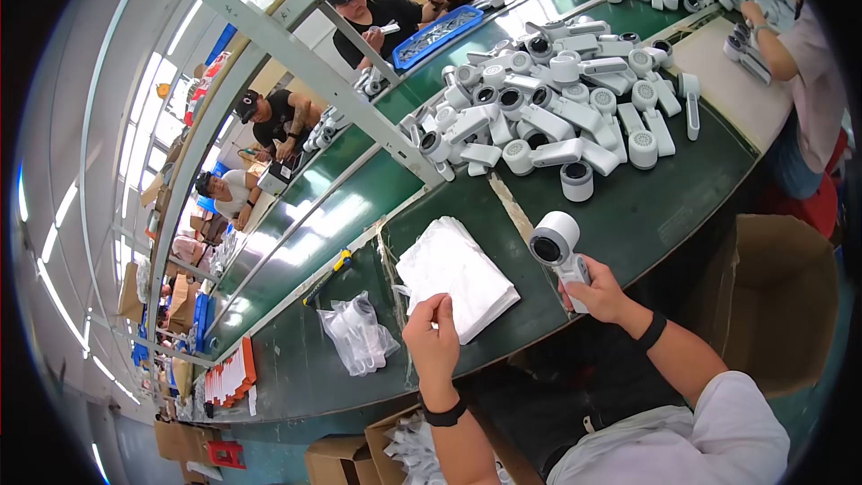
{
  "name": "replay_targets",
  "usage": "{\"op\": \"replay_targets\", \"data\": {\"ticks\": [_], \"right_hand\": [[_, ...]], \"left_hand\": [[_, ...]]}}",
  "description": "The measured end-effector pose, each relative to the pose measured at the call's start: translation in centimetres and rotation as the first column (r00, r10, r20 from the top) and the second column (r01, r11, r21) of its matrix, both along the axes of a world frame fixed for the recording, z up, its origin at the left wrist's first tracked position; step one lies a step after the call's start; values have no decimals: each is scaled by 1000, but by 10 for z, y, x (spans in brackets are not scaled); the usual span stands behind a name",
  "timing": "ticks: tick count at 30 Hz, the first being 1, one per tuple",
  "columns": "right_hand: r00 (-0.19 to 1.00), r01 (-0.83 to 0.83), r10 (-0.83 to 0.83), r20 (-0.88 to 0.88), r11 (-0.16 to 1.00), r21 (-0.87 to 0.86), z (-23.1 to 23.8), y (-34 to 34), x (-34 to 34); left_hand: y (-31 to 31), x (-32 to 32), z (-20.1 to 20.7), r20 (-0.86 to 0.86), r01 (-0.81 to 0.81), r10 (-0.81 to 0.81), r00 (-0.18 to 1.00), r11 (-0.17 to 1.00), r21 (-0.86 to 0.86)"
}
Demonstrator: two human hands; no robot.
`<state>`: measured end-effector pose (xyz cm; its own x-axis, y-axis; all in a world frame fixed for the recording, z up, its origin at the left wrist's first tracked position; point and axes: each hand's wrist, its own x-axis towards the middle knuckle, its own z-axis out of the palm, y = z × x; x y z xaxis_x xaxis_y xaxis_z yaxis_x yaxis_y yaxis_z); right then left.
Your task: The person picks up a handheld fan from a pile, slides it into a plastic bag by hand, and places the bagged fan into a cardboard box. This process is repeated for additional fans throughout the video.
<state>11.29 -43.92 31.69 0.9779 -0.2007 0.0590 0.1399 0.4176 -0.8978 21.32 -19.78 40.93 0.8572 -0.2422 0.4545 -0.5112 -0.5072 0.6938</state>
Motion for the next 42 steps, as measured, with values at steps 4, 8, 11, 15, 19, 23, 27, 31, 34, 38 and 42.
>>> {"op": "replay_targets", "data": {"ticks": [4,8,11,15,19,23,27,31,34,38,42], "right_hand": [[1000,-22,22,-2,999,-29,-1,-2,-3],[989,-146,146,22,989,-1,11,-7,-7],[989,-145,143,48,988,59,28,8,-23],[998,-34,40,57,994,-107,44,34,-24],[982,130,-166,-92,941,-312,42,49,-9],[940,272,-341,-37,806,-526,36,46,7],[935,276,-351,-49,809,-520,49,41,7],[939,263,-341,-44,796,-546,71,36,3],[936,309,-352,24,783,-540,68,29,2],[944,222,-328,-33,708,-670,74,24,-8],[942,203,-328,-67,719,-665,75,24,-14]], "left_hand": [[-12,-33,12,-334,118,-261,906,912,-393],[-30,-35,0,-290,33,-127,949,951,-306],[-24,-42,-14,-359,20,-147,922,943,-333],[-38,-51,-20,-377,-11,-179,909,893,-449],[-43,-57,-33,-340,54,-252,906,865,-499],[-34,-60,-30,-397,-40,-262,880,791,-611],[-29,-57,-39,-453,-138,-354,819,643,-753],[-44,-64,-25,-461,-67,-346,817,737,-672],[-47,-59,-35,-424,17,-291,858,840,-542],[-53,-59,-39,-342,-5,-154,927,907,-422],[-66,-59,-42,-255,-53,-65,965,901,-430]]}}
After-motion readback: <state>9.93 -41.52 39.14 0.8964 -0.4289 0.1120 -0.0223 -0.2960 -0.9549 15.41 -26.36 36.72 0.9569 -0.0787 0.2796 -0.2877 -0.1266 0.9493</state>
